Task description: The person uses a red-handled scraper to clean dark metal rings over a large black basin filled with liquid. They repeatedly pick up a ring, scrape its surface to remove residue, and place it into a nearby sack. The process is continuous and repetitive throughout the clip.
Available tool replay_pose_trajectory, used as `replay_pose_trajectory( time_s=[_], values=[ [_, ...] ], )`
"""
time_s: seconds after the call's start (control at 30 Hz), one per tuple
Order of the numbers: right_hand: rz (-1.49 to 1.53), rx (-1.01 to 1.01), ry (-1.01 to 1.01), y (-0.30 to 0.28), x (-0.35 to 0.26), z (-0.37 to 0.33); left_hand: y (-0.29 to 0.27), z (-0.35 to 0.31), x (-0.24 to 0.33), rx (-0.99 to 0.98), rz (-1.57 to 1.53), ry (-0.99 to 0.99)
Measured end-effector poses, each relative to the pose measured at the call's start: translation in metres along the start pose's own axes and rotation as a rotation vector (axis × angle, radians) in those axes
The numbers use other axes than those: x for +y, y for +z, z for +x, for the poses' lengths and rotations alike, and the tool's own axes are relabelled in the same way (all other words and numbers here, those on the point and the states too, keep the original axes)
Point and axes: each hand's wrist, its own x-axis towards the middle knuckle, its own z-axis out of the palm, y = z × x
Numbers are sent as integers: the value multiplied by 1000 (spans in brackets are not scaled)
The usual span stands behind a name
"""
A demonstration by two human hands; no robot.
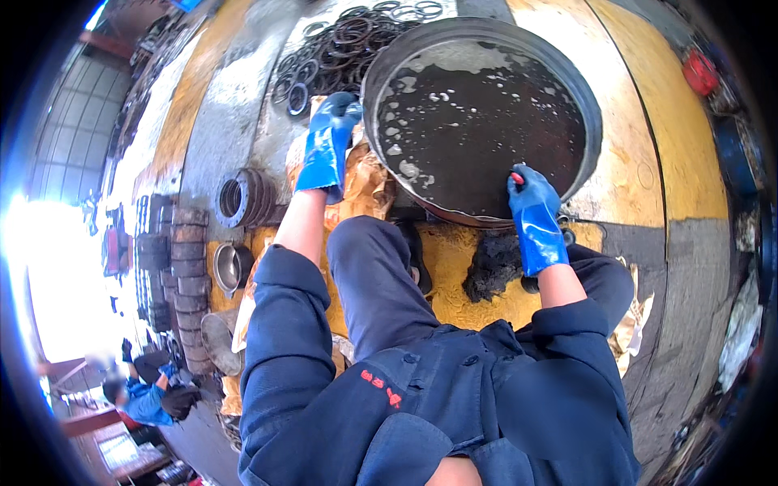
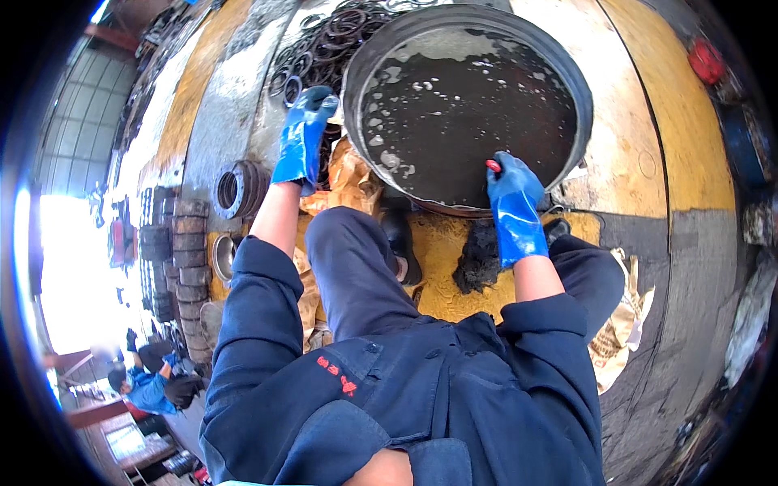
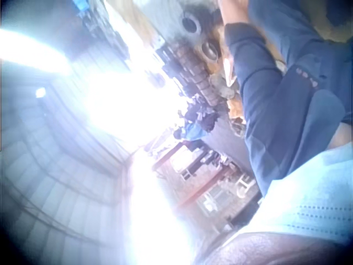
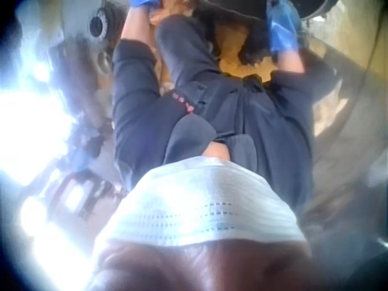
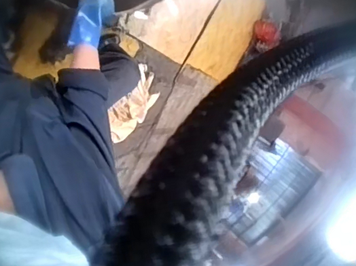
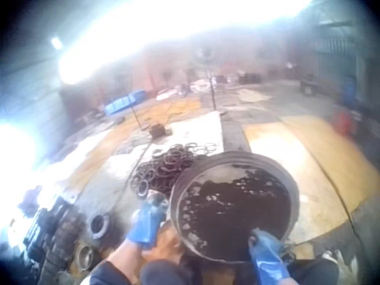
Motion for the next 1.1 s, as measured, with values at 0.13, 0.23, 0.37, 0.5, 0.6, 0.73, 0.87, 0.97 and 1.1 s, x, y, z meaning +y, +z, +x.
replay_pose_trajectory(
  time_s=[0.13, 0.23, 0.37, 0.5, 0.6, 0.73, 0.87, 0.97, 1.1],
  values=[
    [-25, 7, -25, -4, -4, 0, 95, 25, 15, -343, -216, -141],
    [21, 53, -43, -1, -8, -1, 156, 36, -5, -503, 93, -175],
    [-21, 121, -66, 12, 8, -4, 224, 32, 6, -567, 144, -122],
    [-56, 82, 15, 10, 0, -8, 268, 44, 9, -749, 273, -102],
    [-77, 84, 49, 12, -3, -6, 290, 38, 6, -869, 372, -24],
    [-28, 171, 27, 11, 2, -6, 305, 18, 11, -916, 507, 115],
    [-24, 57, 95, 4, -7, -3, 302, 12, -10, -1069, 560, 205],
    [-49, 69, 94, 4, 1, -2, 310, 13, -4, -1234, 638, 110],
    [-51, 27, 80, 5, -11, -5, 311, 0, -39, -1108, 405, 145]
  ],
)
